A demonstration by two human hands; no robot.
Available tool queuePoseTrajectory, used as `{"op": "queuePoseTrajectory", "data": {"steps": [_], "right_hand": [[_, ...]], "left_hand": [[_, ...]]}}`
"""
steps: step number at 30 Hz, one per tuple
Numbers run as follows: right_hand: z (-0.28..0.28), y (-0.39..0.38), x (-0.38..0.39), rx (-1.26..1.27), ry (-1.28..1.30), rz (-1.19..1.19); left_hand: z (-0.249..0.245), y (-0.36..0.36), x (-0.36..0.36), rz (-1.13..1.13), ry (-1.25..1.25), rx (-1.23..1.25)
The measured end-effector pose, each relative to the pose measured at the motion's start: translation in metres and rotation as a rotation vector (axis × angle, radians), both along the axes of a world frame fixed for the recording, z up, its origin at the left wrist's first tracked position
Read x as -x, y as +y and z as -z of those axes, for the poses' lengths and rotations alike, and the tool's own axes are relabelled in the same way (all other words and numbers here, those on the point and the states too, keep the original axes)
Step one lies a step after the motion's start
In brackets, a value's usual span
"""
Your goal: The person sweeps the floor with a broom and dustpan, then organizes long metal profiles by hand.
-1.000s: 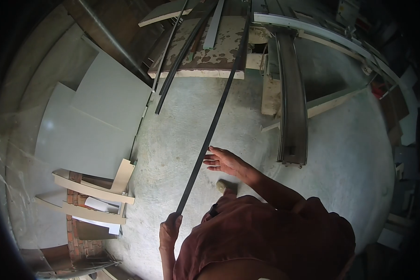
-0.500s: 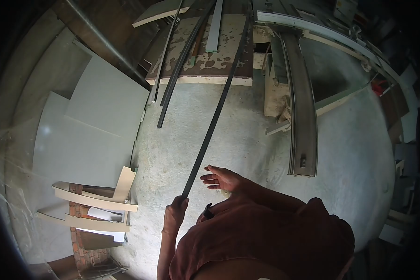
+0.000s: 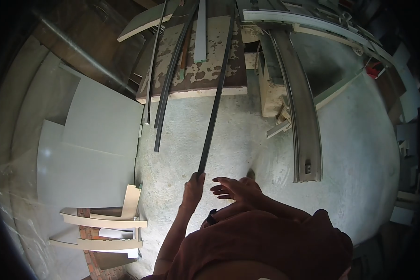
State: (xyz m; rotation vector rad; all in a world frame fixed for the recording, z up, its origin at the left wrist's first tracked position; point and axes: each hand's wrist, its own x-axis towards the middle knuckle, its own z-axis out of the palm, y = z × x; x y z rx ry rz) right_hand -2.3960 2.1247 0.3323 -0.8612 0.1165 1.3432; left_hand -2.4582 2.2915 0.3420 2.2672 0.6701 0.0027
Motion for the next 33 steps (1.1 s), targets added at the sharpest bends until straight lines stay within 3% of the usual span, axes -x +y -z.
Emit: {"op": "queuePoseTrajectory", "data": {"steps": [2, 4, 7, 10, 12, 13, 15, 18, 24, 30, 33], "right_hand": [[-0.02, -0.006, -0.007, -0.014, 0.021, 0.034], [-0.046, -0.013, -0.013, -0.059, -0.002, 0.094], [-0.024, -0.01, -0.026, -0.144, 0.043, 0.067], [0.016, -0.01, -0.033, -0.251, 0.111, 0.002], [0.028, -0.009, -0.036, -0.323, 0.162, -0.047], [0.007, -0.011, -0.043, -0.325, 0.164, -0.04], [-0.053, -0.017, -0.063, -0.071, 0.198, -0.128], [-0.043, -0.018, -0.066, -0.208, -0.017, -0.122], [-0.037, -0.007, -0.085, -0.135, 0.113, -0.039], [-0.011, 0.0, -0.105, -0.184, 0.028, -0.047], [-0.032, -0.008, -0.118, -0.2, -0.041, -0.012]], "left_hand": [[0.006, -0.009, -0.025, -0.03, 0.044, 0.163], [-0.002, -0.019, -0.049, 0.009, 0.033, 0.175], [-0.004, -0.023, -0.08, 0.012, 0.063, 0.27], [0.031, -0.009, -0.106, 0.085, -0.046, 0.194], [0.008, -0.014, -0.125, 0.075, 0.014, 0.233], [0.006, -0.015, -0.132, 0.061, 0.03, 0.294], [0.0, -0.018, -0.145, 0.051, 0.034, 0.362], [0.003, -0.023, -0.162, 0.062, 0.035, 0.395], [0.0, -0.028, -0.19, 0.08, 0.025, 0.417], [-0.001, -0.032, -0.216, 0.075, 0.028, 0.411], [0.001, -0.033, -0.229, 0.089, 0.012, 0.409]]}}
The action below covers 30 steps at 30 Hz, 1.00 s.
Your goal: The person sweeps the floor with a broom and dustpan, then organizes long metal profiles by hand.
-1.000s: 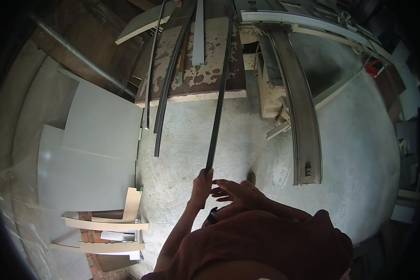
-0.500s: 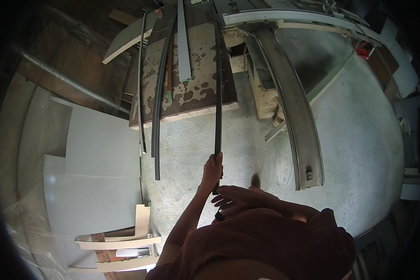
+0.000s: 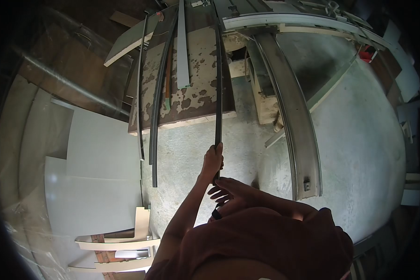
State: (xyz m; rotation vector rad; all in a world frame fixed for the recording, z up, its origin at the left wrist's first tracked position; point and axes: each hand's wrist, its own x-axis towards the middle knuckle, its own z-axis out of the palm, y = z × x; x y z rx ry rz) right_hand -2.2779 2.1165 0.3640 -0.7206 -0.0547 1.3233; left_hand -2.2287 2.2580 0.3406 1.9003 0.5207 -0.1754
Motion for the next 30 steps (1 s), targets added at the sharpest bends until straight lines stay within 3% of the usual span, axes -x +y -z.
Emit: {"op": "queuePoseTrajectory", "data": {"steps": [18, 30], "right_hand": [[0.047, 0.02, -0.059, -0.031, -0.108, 0.211], [0.027, 0.043, -0.142, 0.081, -0.198, 0.3]], "left_hand": [[-0.004, -0.007, -0.083, 0.017, -0.005, -0.004], [0.005, 0.018, -0.177, 0.078, -0.123, 0.057]]}}
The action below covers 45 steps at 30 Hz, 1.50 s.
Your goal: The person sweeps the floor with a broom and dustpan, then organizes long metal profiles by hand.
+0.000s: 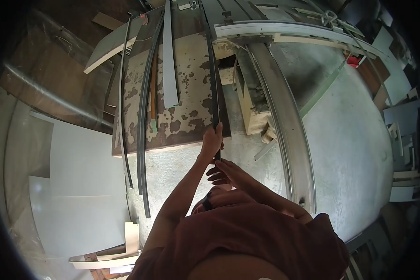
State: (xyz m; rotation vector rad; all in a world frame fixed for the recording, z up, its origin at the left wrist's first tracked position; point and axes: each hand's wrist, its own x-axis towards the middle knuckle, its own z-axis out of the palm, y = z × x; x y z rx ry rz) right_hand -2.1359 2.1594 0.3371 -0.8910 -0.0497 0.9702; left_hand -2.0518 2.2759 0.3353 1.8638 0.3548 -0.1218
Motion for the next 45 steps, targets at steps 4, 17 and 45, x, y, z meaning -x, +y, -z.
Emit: {"op": "queuePoseTrajectory", "data": {"steps": [4, 17, 45], "right_hand": [[-0.01, 0.007, -0.023, 0.072, -0.006, 0.052], [0.012, 0.033, -0.077, 0.191, 0.103, 0.254], [0.027, 0.0, -0.187, 0.149, 0.255, 0.46]], "left_hand": [[0.009, 0.007, -0.03, 0.054, 0.006, 0.037], [0.033, 0.021, -0.063, 0.108, 0.093, 0.304], [0.012, 0.009, -0.16, 0.4, 0.234, 0.194]]}}
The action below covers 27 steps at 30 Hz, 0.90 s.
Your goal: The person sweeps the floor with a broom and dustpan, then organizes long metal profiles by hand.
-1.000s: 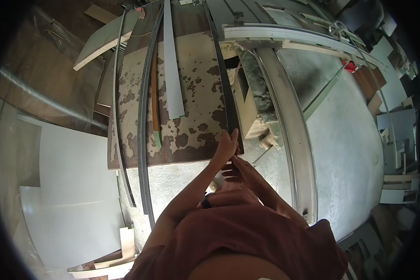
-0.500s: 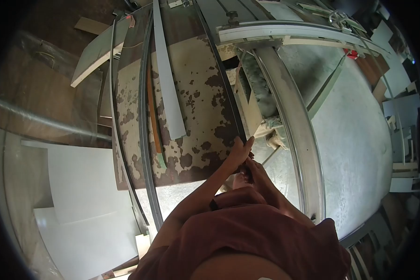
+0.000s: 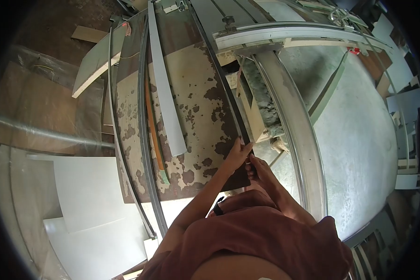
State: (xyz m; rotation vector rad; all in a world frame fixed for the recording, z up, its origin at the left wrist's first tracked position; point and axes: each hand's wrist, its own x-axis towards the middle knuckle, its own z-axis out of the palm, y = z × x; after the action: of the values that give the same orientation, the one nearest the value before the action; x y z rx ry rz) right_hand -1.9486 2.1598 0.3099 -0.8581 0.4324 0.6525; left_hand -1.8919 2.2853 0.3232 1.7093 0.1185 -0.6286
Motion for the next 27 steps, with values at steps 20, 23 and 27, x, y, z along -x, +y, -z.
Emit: {"op": "queuePoseTrajectory", "data": {"steps": [20, 23, 27], "right_hand": [[0.025, 0.019, -0.119, -0.046, -0.119, 0.026], [0.026, 0.015, -0.138, -0.044, -0.12, 0.027], [0.039, 0.016, -0.157, -0.09, -0.137, 0.002]], "left_hand": [[-0.014, 0.017, 0.007, -0.053, -0.142, 0.188], [-0.016, 0.013, 0.003, -0.048, -0.191, 0.205], [-0.014, 0.01, 0.003, -0.048, -0.124, 0.225]]}}
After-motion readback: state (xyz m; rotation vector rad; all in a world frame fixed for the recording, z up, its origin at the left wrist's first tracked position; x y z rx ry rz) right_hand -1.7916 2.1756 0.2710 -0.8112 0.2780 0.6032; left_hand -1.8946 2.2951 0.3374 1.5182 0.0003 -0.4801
